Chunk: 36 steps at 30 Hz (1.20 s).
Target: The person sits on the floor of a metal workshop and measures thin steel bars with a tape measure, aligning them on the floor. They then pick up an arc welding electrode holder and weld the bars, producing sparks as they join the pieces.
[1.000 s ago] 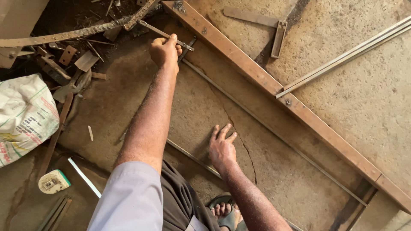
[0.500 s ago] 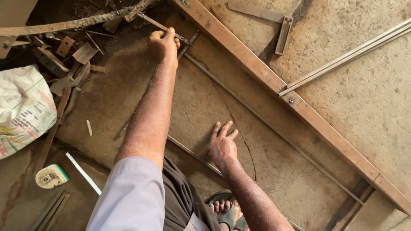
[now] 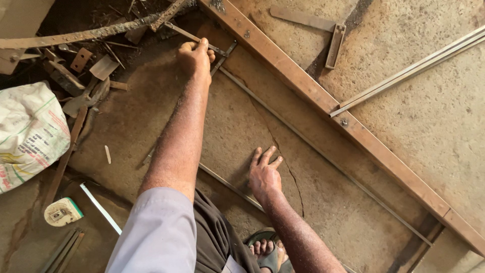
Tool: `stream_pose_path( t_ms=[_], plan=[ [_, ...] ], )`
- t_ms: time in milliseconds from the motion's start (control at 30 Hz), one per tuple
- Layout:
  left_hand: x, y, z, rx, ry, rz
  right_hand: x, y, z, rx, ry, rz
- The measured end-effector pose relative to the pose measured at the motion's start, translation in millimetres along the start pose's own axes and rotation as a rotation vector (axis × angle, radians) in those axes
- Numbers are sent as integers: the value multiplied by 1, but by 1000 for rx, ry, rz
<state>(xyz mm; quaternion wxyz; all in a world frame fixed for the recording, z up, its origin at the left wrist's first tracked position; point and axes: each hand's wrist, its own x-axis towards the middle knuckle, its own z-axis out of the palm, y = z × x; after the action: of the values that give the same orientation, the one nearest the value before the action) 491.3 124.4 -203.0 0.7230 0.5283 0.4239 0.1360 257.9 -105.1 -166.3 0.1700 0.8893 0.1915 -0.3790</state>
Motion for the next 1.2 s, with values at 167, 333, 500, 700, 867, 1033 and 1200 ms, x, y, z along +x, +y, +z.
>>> stream_pose_path(
  t_ms=[167, 333, 500, 700, 867, 1033, 1200],
  plan=[
    [5, -4, -1, -39, -35, 31, 5, -1, 11, -28, 12, 0],
    [7, -5, 0, -85, -42, 56, 11, 1, 26, -99, 114, -11],
    [7, -4, -6, -35, -61, 51, 9, 1, 25, 14, 61, 24],
    [8, -7, -5, -48, -64, 52, 6, 0, 13, -254, 58, -112],
    [3, 1, -6, -26, -66, 5, 8, -1, 13, 4, 27, 22],
    [-3, 8, -10, 93, -71, -12, 9, -1, 16, -122, 61, -32],
    [-4, 10, -11, -17, -103, -8, 8, -1, 13, 2, -4, 19]
  ],
)
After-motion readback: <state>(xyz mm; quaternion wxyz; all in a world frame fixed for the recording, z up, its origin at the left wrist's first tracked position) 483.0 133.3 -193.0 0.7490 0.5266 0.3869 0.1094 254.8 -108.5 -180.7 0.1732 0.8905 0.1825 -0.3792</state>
